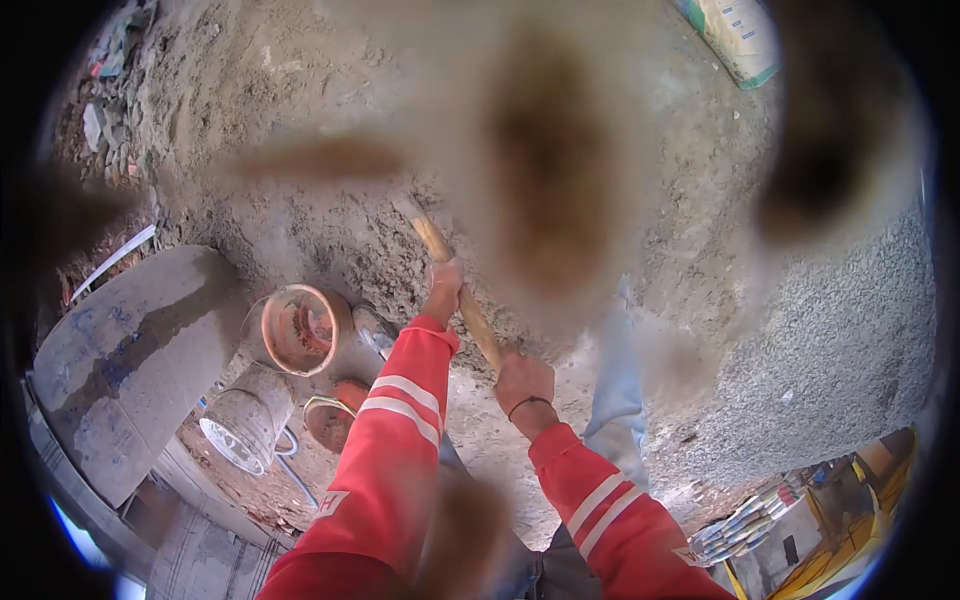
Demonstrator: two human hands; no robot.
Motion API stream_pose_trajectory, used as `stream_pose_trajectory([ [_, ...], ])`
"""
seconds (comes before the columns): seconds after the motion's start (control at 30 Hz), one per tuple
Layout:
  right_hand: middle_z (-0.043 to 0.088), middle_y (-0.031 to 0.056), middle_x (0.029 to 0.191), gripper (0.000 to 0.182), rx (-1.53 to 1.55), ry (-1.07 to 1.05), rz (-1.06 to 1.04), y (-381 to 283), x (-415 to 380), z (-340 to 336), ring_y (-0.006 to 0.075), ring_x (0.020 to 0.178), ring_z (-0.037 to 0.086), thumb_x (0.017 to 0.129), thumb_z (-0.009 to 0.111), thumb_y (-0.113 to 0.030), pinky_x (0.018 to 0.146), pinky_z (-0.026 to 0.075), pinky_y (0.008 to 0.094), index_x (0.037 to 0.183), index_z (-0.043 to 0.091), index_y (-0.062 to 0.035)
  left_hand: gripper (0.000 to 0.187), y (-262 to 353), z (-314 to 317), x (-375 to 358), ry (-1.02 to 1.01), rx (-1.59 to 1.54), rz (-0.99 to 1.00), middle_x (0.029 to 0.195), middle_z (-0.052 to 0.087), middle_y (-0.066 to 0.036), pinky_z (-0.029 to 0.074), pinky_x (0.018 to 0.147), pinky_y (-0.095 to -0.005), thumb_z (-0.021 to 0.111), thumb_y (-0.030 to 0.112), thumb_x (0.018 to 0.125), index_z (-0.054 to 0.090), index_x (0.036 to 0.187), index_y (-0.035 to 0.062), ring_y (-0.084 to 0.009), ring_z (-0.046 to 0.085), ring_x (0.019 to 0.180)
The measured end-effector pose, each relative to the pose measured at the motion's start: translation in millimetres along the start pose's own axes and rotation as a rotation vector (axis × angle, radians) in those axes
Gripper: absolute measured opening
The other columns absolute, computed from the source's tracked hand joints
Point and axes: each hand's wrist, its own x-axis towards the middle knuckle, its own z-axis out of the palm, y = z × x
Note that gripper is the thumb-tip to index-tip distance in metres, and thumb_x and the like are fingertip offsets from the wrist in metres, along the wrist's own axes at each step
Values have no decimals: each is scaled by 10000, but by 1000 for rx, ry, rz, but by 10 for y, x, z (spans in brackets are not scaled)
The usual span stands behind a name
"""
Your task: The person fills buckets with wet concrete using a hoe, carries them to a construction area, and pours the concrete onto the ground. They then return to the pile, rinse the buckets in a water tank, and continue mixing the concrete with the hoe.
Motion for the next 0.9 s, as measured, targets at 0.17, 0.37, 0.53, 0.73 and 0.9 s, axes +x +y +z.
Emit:
stream_pose_trajectory([
  [0.17,663,178,748,229,-96,-127,105,424,-1410,189,360,707,670,739,629,-130,647,527,476,939,538,-70,164,-1353,-137,-1116,-105,-261,-105,603,511,-51,426,388,-309,624,113,823,503,739,39,-152,491,429],
  [0.37,675,130,772,283,-134,-218,216,990,-2654,513,358,762,670,717,675,-197,677,512,514,964,552,-135,249,-1487,-280,-2451,-40,-130,-177,586,505,-76,439,348,-327,641,57,788,422,899,15,-187,522,393],
  [0.53,660,109,833,294,-55,27,131,662,-1532,98,359,727,661,729,659,-160,641,504,517,993,535,-120,224,-605,-95,-1722,-181,-317,102,641,492,-58,420,367,-291,586,0,814,408,947,20,-141,489,439],
  [0.73,675,131,885,364,60,568,-11,401,1068,-500,381,813,660,701,677,-82,699,507,496,1027,518,-95,347,1401,935,88,-33,-163,616,690,585,-145,509,529,-381,649,188,787,455,923,-66,-255,622,565],
  [0.9,675,186,887,260,128,399,75,44,1772,-1138,387,851,662,741,637,-82,753,511,481,990,569,-63,318,1902,1720,1516,67,417,657,751,660,-227,552,600,-388,605,234,805,633,890,-72,-291,685,638],
])
